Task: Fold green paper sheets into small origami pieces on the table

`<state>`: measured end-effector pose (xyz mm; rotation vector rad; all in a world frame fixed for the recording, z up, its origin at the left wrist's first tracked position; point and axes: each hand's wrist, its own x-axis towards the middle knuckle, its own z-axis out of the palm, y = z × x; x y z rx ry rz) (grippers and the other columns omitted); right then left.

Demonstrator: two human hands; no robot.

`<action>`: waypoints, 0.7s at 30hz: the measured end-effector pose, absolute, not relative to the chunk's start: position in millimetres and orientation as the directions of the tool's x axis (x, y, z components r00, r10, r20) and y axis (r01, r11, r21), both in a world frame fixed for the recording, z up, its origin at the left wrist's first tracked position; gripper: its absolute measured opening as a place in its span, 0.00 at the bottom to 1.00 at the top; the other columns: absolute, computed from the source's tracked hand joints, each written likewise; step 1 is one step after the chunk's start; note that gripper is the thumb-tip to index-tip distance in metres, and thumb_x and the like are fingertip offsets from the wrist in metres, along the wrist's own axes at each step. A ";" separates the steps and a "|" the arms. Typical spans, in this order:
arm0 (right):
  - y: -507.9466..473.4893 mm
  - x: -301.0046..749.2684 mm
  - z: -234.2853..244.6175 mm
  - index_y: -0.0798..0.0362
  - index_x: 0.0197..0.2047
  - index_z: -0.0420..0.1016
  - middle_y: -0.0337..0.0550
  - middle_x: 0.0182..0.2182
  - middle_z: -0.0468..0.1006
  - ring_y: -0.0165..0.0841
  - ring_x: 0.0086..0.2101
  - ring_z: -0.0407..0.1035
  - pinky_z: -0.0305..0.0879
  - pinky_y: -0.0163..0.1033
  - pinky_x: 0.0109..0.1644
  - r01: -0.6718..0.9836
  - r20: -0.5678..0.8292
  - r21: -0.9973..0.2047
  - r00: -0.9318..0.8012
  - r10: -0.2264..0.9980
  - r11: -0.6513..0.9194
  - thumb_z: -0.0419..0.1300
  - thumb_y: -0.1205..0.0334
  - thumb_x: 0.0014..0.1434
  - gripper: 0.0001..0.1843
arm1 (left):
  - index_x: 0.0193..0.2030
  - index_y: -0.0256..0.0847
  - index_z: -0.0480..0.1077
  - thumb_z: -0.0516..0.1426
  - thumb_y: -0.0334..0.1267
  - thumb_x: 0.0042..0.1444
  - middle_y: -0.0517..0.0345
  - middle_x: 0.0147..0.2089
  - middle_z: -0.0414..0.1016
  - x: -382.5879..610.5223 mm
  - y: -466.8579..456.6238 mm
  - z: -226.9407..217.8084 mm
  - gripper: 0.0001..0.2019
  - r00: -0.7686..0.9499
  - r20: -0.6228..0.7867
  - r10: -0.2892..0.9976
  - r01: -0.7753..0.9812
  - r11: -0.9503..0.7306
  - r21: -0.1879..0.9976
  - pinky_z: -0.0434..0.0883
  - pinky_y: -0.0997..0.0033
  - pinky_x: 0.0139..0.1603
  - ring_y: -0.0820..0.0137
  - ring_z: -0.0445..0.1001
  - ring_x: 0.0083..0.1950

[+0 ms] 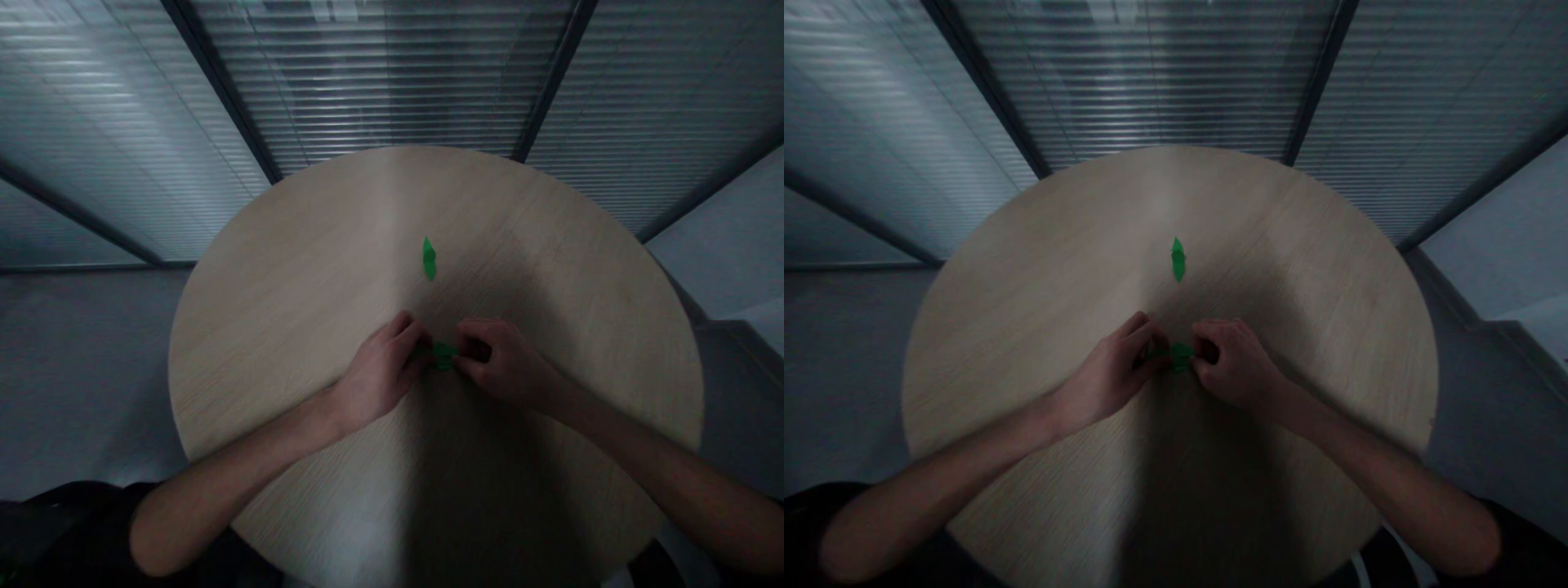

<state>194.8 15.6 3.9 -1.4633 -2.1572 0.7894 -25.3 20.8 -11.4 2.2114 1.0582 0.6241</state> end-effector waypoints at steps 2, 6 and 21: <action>15.9 196.2 3.9 0.51 0.24 0.61 0.32 0.22 0.65 0.29 0.25 0.59 0.53 0.37 0.32 0.698 0.013 -0.661 -0.355 0.935 0.274 0.62 0.73 0.50 0.12 | 0.46 0.40 0.71 0.58 0.31 0.67 0.53 0.45 0.70 -25.1 20.8 -10.3 0.03 0.575 0.154 0.804 0.523 -0.505 0.687 0.71 0.68 0.35 0.68 0.72 0.38; 18.1 204.0 2.6 0.51 0.31 0.70 0.35 0.25 0.71 0.30 0.27 0.65 0.59 0.37 0.32 0.624 -0.038 -0.754 -0.355 0.934 0.206 0.63 0.67 0.57 0.06 | 0.48 0.39 0.71 0.57 0.31 0.68 0.51 0.47 0.70 -25.2 20.3 -9.2 0.05 0.592 0.155 0.791 0.519 -0.521 0.678 0.72 0.67 0.37 0.67 0.72 0.40; 12.1 202.0 0.4 0.52 0.48 0.78 0.46 0.43 0.76 0.38 0.44 0.73 0.68 0.45 0.50 0.661 0.064 -0.642 -0.459 0.886 0.389 0.65 0.69 0.61 0.12 | 0.54 0.36 0.72 0.49 0.33 0.73 0.46 0.49 0.70 -28.2 25.9 -4.5 0.12 0.584 0.180 0.792 0.503 -0.527 0.685 0.75 0.60 0.50 0.63 0.74 0.47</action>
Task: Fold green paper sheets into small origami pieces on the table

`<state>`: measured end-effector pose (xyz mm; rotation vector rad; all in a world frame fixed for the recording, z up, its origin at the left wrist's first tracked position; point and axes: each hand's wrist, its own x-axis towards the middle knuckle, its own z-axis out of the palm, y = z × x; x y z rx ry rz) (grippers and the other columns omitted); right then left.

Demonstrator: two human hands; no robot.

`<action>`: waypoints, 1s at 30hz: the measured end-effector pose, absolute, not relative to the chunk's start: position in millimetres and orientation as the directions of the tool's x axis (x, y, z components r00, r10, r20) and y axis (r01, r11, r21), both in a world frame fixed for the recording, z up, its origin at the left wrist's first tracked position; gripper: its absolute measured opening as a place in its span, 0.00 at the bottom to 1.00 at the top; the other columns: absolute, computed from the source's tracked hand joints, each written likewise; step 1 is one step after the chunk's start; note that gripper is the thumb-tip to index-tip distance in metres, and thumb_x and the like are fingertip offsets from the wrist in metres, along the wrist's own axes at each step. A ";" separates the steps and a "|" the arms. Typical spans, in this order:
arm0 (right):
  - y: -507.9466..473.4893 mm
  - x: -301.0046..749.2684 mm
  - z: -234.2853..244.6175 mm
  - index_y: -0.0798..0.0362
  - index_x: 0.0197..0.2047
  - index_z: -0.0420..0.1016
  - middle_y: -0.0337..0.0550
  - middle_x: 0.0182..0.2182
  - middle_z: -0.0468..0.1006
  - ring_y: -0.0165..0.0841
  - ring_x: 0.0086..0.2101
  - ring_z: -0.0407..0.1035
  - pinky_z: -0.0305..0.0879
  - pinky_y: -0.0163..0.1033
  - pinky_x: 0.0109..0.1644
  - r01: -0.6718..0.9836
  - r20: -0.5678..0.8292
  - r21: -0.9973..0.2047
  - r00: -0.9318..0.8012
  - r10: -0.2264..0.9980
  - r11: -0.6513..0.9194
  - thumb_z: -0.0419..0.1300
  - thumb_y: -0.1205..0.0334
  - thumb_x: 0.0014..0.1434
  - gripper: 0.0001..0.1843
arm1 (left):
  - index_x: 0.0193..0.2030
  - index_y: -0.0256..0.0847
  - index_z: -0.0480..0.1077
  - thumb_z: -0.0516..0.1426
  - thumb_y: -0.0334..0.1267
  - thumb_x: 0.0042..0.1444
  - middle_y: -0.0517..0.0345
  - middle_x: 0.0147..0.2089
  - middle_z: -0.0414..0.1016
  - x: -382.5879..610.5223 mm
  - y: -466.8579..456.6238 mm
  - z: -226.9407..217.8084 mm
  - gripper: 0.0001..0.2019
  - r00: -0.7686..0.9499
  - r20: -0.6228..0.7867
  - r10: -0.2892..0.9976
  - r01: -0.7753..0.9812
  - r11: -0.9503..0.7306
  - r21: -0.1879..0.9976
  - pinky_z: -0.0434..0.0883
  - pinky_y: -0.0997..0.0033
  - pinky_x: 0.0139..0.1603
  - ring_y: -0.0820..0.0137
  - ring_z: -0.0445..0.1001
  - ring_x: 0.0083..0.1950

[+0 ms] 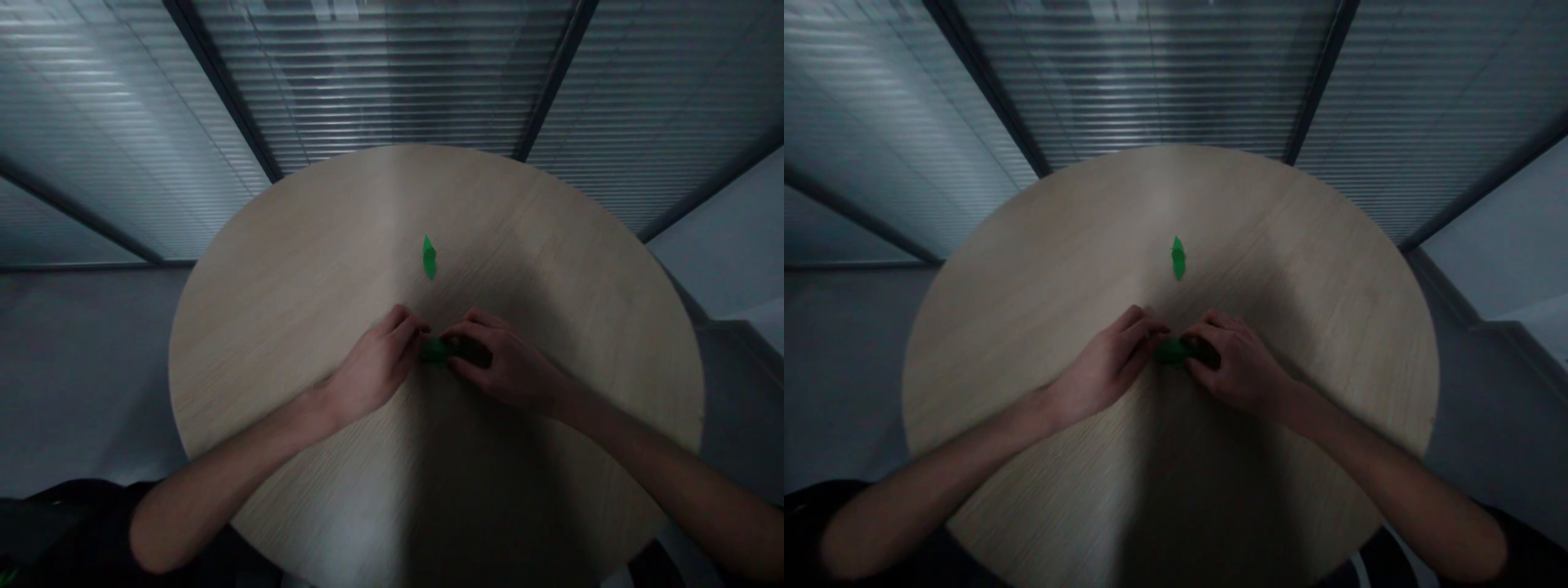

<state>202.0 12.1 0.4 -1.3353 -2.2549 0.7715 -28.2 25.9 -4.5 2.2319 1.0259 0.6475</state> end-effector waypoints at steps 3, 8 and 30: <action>12.7 202.0 -1.5 0.52 0.47 0.77 0.46 0.43 0.77 0.39 0.43 0.73 0.68 0.45 0.49 0.636 0.093 -0.664 -0.452 0.887 0.394 0.65 0.69 0.60 0.11 | 0.54 0.37 0.73 0.58 0.37 0.69 0.46 0.53 0.69 -28.8 23.5 -6.1 0.10 0.607 0.146 0.781 0.530 -0.534 0.659 0.75 0.58 0.50 0.61 0.74 0.48; 12.2 202.3 -4.1 0.52 0.48 0.75 0.48 0.44 0.77 0.40 0.44 0.73 0.69 0.46 0.50 0.628 0.121 -0.679 -0.414 0.902 0.380 0.65 0.70 0.58 0.14 | 0.54 0.38 0.72 0.60 0.34 0.66 0.47 0.53 0.69 -27.3 20.5 -7.0 0.11 0.595 0.141 0.791 0.534 -0.520 0.666 0.75 0.58 0.49 0.60 0.74 0.49; 8.2 207.9 -17.8 0.53 0.41 0.76 0.48 0.38 0.79 0.42 0.41 0.69 0.66 0.47 0.50 0.601 0.439 -0.312 -0.596 0.672 0.736 0.60 0.69 0.65 0.04 | 0.46 0.35 0.75 0.56 0.31 0.67 0.45 0.44 0.75 -28.5 22.3 -9.2 0.06 0.705 0.366 0.607 0.455 -0.783 0.424 0.72 0.59 0.45 0.59 0.71 0.44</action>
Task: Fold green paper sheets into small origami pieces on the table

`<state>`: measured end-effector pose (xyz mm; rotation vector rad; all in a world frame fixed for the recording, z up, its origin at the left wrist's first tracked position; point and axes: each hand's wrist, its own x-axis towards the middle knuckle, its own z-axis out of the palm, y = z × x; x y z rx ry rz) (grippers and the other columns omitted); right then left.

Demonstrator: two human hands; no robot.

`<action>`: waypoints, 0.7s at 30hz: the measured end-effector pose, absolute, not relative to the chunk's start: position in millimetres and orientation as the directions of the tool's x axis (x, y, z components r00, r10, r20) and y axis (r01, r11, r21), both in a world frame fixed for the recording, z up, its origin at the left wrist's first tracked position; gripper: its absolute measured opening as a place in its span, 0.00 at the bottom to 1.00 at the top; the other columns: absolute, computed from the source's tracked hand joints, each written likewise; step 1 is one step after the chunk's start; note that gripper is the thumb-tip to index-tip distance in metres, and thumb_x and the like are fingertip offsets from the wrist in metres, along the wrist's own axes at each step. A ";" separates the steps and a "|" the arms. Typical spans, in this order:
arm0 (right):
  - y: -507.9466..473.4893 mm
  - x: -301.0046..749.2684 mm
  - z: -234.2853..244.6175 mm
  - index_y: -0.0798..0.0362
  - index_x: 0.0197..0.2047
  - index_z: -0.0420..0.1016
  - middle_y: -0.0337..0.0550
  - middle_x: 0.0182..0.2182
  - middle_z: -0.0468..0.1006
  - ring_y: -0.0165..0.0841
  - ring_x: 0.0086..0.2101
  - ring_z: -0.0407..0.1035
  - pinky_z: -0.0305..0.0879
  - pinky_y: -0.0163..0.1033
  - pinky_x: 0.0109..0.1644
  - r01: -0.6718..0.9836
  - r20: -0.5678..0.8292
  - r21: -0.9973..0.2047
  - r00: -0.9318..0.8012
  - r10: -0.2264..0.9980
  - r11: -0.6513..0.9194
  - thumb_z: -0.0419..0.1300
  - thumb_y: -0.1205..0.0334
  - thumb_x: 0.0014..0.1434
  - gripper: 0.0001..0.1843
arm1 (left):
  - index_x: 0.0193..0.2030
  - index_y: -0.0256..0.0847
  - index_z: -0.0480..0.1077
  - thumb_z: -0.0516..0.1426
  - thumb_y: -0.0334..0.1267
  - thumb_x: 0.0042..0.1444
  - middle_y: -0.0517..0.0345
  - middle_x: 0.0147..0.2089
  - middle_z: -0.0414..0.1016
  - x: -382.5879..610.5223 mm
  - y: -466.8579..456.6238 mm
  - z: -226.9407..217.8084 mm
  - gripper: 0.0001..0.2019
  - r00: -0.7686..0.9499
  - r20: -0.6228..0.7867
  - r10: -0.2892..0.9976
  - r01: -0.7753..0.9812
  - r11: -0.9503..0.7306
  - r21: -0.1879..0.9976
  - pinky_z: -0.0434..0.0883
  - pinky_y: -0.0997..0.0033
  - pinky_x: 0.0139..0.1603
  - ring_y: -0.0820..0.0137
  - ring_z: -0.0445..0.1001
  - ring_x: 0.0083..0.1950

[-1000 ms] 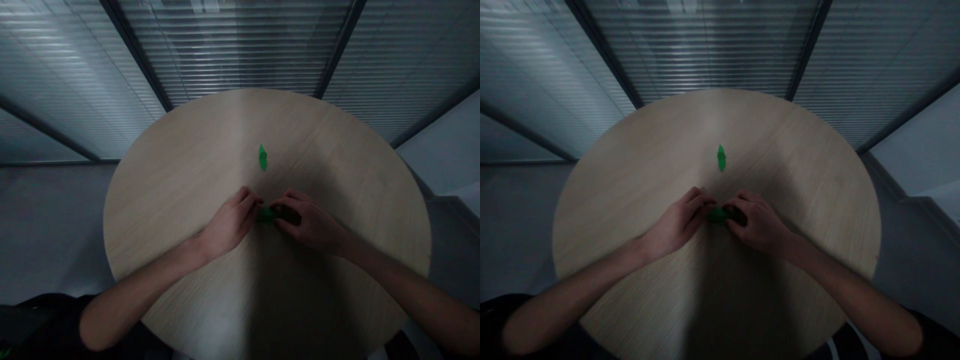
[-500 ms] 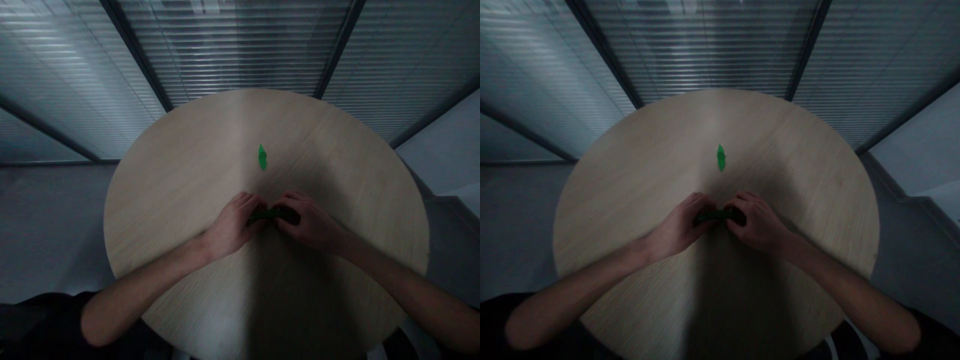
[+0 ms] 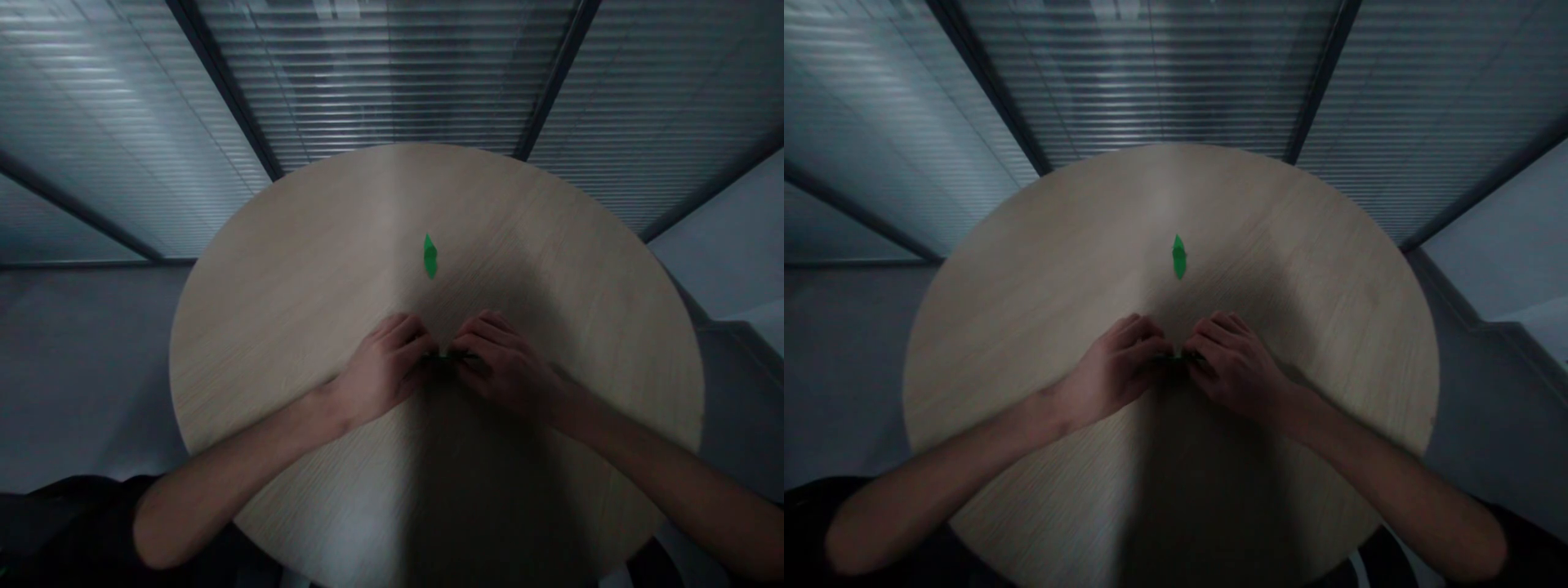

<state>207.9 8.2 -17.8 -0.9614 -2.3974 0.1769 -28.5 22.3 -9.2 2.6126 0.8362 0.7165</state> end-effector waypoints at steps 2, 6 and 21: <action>8.1 207.8 -17.1 0.52 0.41 0.77 0.47 0.38 0.79 0.42 0.41 0.70 0.65 0.47 0.51 0.609 0.413 -0.309 -0.606 0.680 0.731 0.61 0.69 0.64 0.04 | 0.46 0.35 0.75 0.56 0.31 0.68 0.46 0.43 0.76 -28.6 22.2 -9.2 0.07 0.726 0.353 0.590 0.447 -0.795 0.410 0.72 0.59 0.44 0.59 0.71 0.43; 7.6 207.3 -14.8 0.53 0.41 0.78 0.47 0.37 0.80 0.42 0.42 0.70 0.65 0.48 0.52 0.624 0.372 -0.309 -0.616 0.695 0.718 0.63 0.67 0.62 0.04 | 0.44 0.34 0.75 0.56 0.31 0.68 0.46 0.42 0.75 -28.4 21.6 -7.1 0.06 0.730 0.308 0.610 0.463 -0.773 0.434 0.71 0.60 0.42 0.59 0.71 0.42; 8.9 205.1 -11.2 0.55 0.40 0.76 0.49 0.39 0.78 0.44 0.43 0.70 0.66 0.51 0.53 0.670 0.214 -0.319 -0.638 0.740 0.670 0.61 0.67 0.66 0.03 | 0.42 0.35 0.74 0.56 0.30 0.68 0.49 0.42 0.72 -26.8 19.1 3.6 0.05 0.711 0.156 0.685 0.515 -0.659 0.548 0.72 0.61 0.43 0.60 0.71 0.44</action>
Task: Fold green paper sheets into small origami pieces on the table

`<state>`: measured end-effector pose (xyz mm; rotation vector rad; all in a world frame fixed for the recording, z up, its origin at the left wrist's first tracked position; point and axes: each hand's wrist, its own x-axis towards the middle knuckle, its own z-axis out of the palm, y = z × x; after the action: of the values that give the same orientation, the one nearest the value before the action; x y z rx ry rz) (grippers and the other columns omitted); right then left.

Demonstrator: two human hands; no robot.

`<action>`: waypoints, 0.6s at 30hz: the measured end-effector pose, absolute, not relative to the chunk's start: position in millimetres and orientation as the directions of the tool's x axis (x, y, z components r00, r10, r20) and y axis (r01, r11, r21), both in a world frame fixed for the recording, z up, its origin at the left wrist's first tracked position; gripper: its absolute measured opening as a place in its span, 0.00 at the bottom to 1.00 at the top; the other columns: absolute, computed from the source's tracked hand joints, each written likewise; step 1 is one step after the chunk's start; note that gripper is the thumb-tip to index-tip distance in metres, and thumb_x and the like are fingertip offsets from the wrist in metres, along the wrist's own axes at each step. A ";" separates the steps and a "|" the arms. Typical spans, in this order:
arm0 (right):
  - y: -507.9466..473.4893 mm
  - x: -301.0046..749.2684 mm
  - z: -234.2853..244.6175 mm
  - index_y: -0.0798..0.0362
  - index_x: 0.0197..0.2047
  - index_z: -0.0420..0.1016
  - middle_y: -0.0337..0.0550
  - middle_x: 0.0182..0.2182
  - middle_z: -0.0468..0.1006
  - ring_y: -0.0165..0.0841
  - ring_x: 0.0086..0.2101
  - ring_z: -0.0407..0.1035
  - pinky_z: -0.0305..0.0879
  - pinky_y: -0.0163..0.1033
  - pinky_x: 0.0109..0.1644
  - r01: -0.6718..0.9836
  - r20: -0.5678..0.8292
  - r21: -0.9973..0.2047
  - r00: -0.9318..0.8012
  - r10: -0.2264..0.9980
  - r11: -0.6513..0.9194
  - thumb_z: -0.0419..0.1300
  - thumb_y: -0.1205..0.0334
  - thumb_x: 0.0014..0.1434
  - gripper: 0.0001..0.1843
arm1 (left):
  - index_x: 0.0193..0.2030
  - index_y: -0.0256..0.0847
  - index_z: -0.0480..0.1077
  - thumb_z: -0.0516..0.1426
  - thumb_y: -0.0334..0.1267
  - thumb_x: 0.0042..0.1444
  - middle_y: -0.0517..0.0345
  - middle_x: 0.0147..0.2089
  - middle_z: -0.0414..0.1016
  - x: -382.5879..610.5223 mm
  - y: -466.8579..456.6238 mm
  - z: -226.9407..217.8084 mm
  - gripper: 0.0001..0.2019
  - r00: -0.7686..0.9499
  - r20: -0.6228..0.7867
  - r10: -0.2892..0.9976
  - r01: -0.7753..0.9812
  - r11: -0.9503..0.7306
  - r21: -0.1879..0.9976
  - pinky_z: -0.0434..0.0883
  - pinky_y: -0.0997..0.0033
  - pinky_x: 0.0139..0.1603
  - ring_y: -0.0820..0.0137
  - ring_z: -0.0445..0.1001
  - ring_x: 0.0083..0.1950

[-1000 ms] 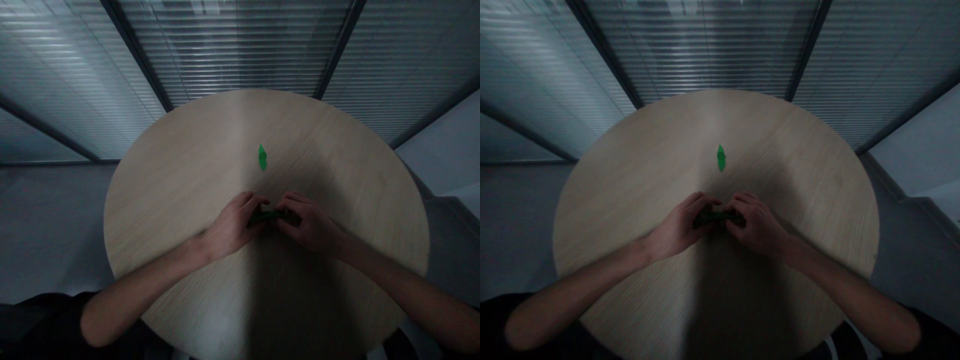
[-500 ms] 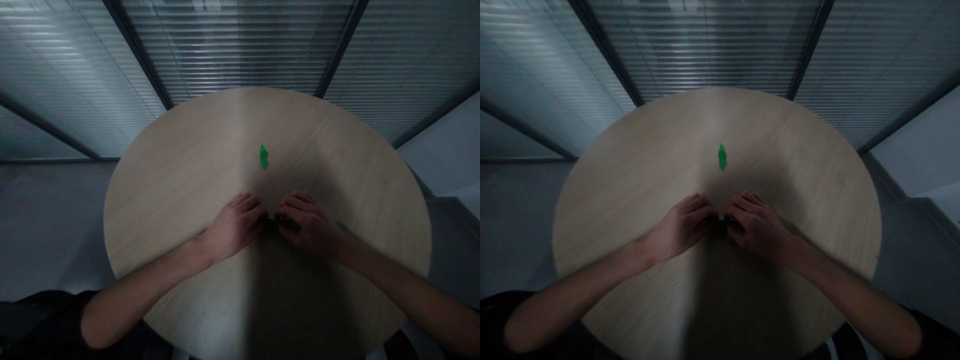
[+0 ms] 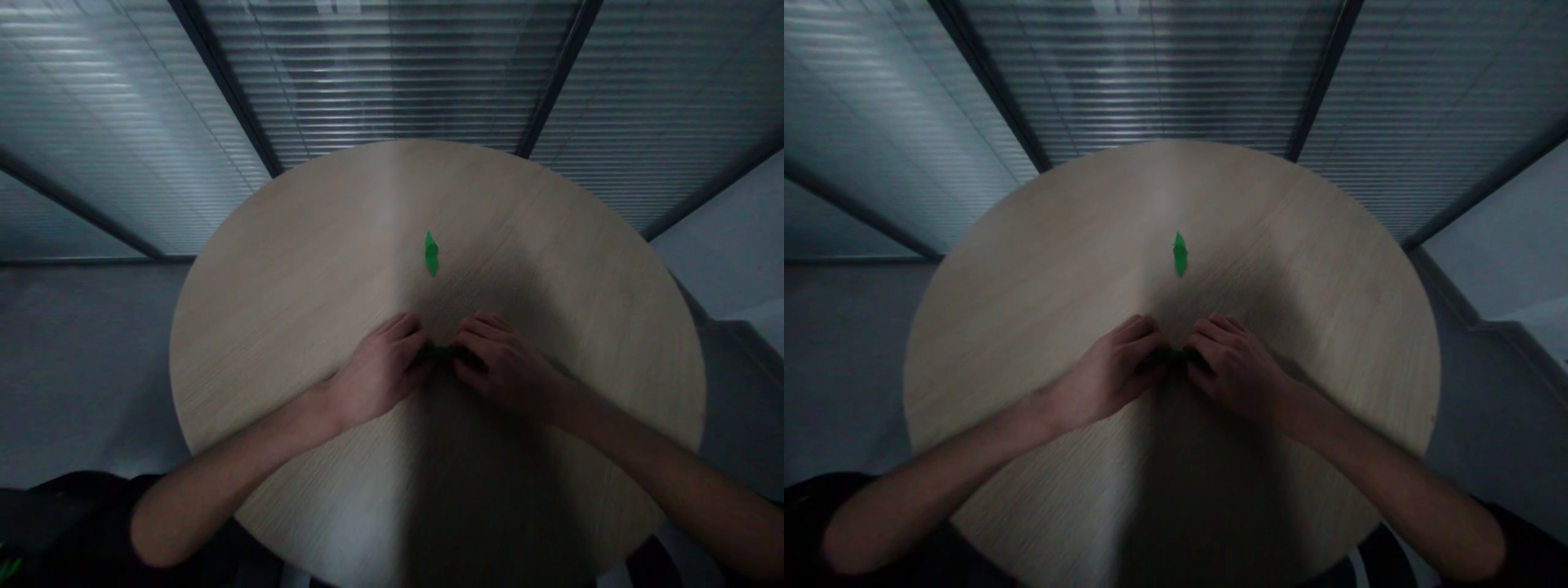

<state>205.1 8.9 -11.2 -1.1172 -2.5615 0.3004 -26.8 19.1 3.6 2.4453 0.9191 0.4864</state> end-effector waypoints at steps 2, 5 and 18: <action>9.4 204.0 -9.4 0.55 0.40 0.76 0.49 0.39 0.78 0.44 0.44 0.70 0.65 0.51 0.54 0.683 0.182 -0.352 -0.620 0.763 0.640 0.60 0.67 0.66 0.03 | 0.41 0.36 0.74 0.56 0.31 0.68 0.50 0.42 0.71 -27.8 20.0 3.9 0.05 0.692 0.121 0.711 0.536 -0.620 0.573 0.72 0.62 0.43 0.61 0.71 0.44; 11.2 202.2 -7.2 0.54 0.39 0.74 0.47 0.38 0.77 0.42 0.42 0.71 0.65 0.49 0.53 0.698 0.141 -0.420 -0.582 0.801 0.580 0.60 0.68 0.65 0.03 | 0.41 0.36 0.74 0.56 0.32 0.69 0.51 0.41 0.70 -29.7 22.2 2.2 0.06 0.680 0.097 0.727 0.551 -0.594 0.586 0.72 0.62 0.41 0.62 0.71 0.42; 14.8 200.9 -3.0 0.54 0.35 0.74 0.41 0.34 0.74 0.36 0.37 0.69 0.62 0.43 0.46 0.674 0.077 -0.585 -0.508 0.858 0.452 0.63 0.70 0.59 0.02 | 0.38 0.36 0.74 0.57 0.30 0.69 0.53 0.39 0.69 -28.9 26.3 -0.8 0.07 0.672 0.069 0.737 0.552 -0.561 0.617 0.68 0.66 0.38 0.65 0.71 0.39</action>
<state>200.9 14.8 -3.0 -1.2975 -2.3449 0.7027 -28.9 26.3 -0.8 2.3218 0.9913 0.4330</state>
